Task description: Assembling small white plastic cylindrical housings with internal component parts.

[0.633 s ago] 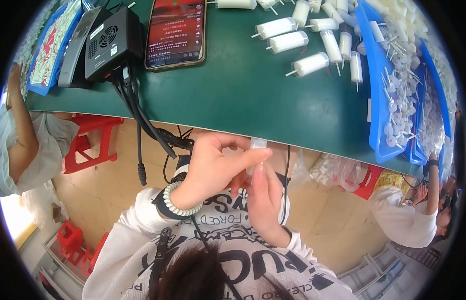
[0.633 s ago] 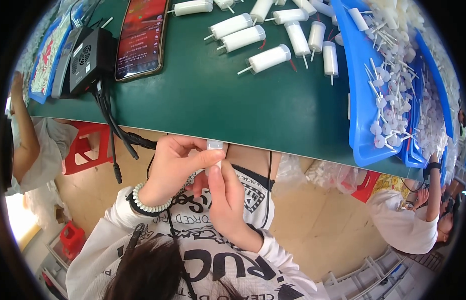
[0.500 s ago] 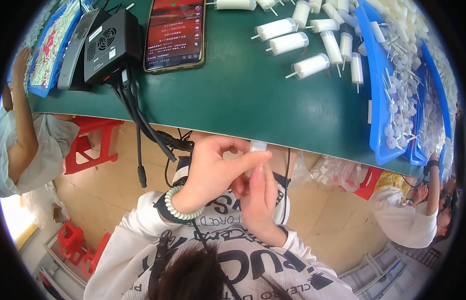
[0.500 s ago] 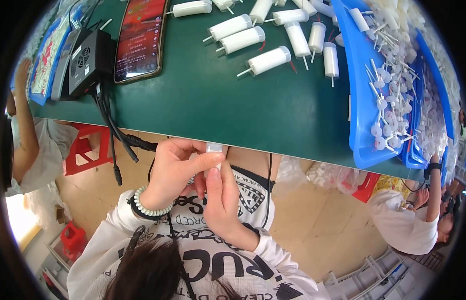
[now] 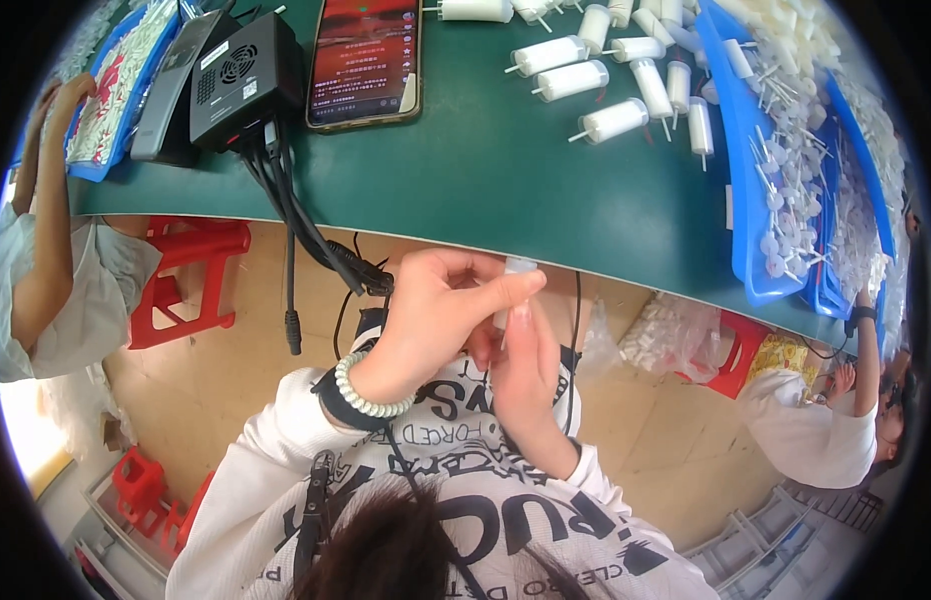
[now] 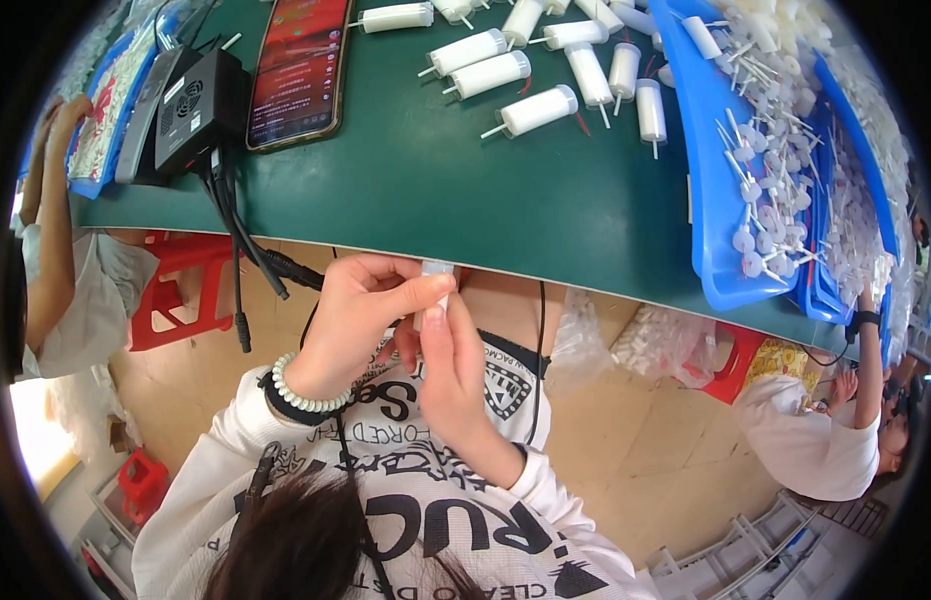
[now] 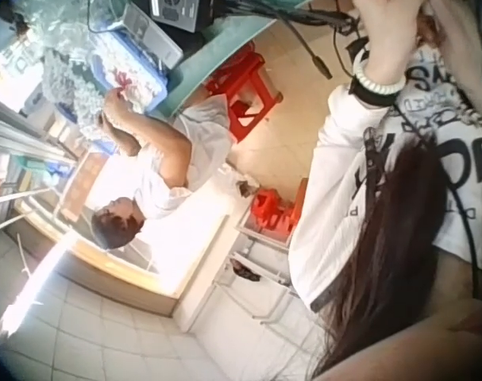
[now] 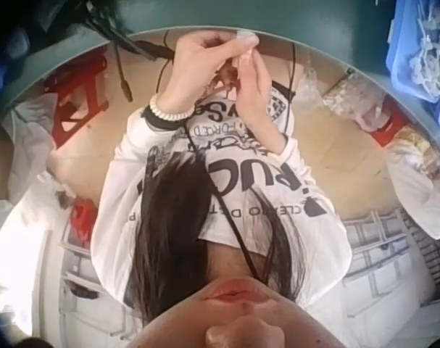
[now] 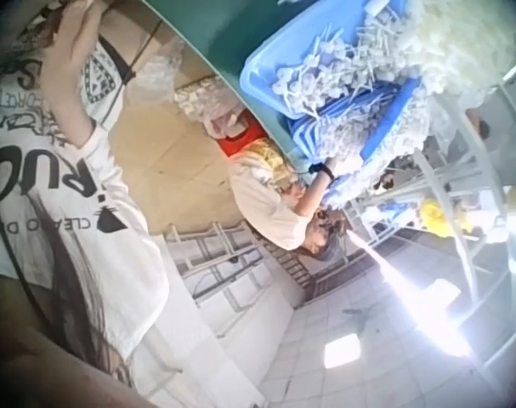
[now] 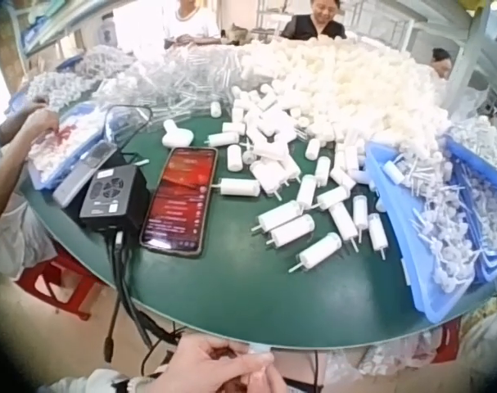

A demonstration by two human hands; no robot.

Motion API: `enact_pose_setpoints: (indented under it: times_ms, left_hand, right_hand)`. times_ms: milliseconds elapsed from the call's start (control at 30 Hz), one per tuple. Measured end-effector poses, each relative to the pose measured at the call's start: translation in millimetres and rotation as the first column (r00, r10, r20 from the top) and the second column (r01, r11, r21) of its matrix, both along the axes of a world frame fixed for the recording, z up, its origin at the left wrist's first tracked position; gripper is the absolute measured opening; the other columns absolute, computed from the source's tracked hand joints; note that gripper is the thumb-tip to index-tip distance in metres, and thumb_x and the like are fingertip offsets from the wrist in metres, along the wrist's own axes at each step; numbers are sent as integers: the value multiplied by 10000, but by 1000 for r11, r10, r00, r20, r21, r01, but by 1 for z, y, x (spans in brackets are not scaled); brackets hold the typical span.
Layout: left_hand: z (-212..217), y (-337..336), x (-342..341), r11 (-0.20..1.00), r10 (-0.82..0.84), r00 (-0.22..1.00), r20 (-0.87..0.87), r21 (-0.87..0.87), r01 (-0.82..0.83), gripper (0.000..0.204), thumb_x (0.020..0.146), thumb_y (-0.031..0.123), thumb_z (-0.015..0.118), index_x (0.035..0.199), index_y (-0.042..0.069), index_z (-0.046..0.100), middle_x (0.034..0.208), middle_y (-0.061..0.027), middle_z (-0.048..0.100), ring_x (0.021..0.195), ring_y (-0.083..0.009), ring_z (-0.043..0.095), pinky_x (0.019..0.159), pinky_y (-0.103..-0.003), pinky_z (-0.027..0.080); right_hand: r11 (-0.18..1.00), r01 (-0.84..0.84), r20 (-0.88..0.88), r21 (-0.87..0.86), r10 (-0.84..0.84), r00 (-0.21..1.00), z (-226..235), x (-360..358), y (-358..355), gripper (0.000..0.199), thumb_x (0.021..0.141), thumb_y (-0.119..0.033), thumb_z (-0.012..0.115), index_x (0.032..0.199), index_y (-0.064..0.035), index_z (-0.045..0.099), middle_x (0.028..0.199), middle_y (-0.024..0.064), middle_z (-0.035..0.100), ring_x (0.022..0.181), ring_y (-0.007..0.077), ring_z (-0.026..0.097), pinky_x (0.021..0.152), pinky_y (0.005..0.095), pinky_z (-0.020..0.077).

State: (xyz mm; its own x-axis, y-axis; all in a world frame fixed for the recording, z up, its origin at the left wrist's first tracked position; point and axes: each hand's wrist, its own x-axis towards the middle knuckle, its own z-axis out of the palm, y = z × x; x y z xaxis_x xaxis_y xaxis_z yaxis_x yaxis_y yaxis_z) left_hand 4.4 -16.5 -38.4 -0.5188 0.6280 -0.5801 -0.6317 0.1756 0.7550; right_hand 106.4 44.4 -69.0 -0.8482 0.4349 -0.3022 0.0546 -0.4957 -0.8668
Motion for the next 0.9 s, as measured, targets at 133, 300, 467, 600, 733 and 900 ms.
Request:
enact_pose_setpoints:
  times_ms: [133, 300, 467, 600, 733, 900]
  left_hand:
    - [-6, -6, 8, 992, -42, 999, 20, 122, 40, 217, 857, 169, 568, 914, -39, 596, 700, -74, 603, 471, -104, 528, 400, -210, 412]
    - [6, -15, 20, 920, -147, 989, 32, 373, 124, 308, 896, 222, 515, 1021, -53, 575, 925, -114, 624, 850, -170, 601, 771, -295, 477]
    - [14, -13, 29, 869, -206, 978, 16, 463, 176, 386, 916, 306, 460, 1046, -46, 552, 1023, -149, 596, 1017, -229, 548, 892, -343, 421]
    - [17, -10, 35, 844, -221, 975, 28, 506, 177, 404, 924, 334, 430, 1027, -40, 544, 1037, -159, 584, 1079, -268, 504, 930, -376, 388]
    - [17, -10, 36, 819, -250, 966, -60, 519, 244, 421, 925, 367, 409, 994, -29, 534, 1010, -151, 577, 1111, -301, 471, 952, -414, 358]
    - [19, -11, 38, 835, -268, 963, -40, 488, 253, 413, 928, 366, 400, 995, -23, 520, 977, -144, 571, 1118, -306, 464, 947, -415, 361]
  right_hand:
    - [990, -75, -54, 119, 82, 995, 5, 18, 16, 302, 938, -211, 329, 1040, 36, 471, 751, 65, 540, 657, 114, 508, 601, 243, 422]
    - [649, 2, -140, 761, 162, 977, 23, 40, 36, 243, 765, -90, 559, 957, 56, 536, 735, 117, 581, 636, 204, 567, 582, 285, 458]
    - [207, 138, -171, 969, 152, 974, 37, 42, 43, 146, 724, -50, 610, 839, 37, 584, 674, 117, 574, 551, 243, 566, 493, 302, 455]
    - [193, 215, -241, 957, 122, 963, 39, 43, 38, 109, 756, -60, 595, 808, 34, 584, 666, 109, 573, 552, 235, 574, 491, 305, 466]
    - [248, 240, -274, 938, 112, 955, 39, 45, 36, 106, 777, -71, 584, 766, 34, 578, 639, 104, 564, 534, 230, 574, 487, 298, 473]
    - [274, 246, -276, 930, 79, 958, 42, 44, 33, 105, 772, -67, 584, 744, 33, 572, 622, 107, 558, 524, 230, 572, 483, 293, 472]
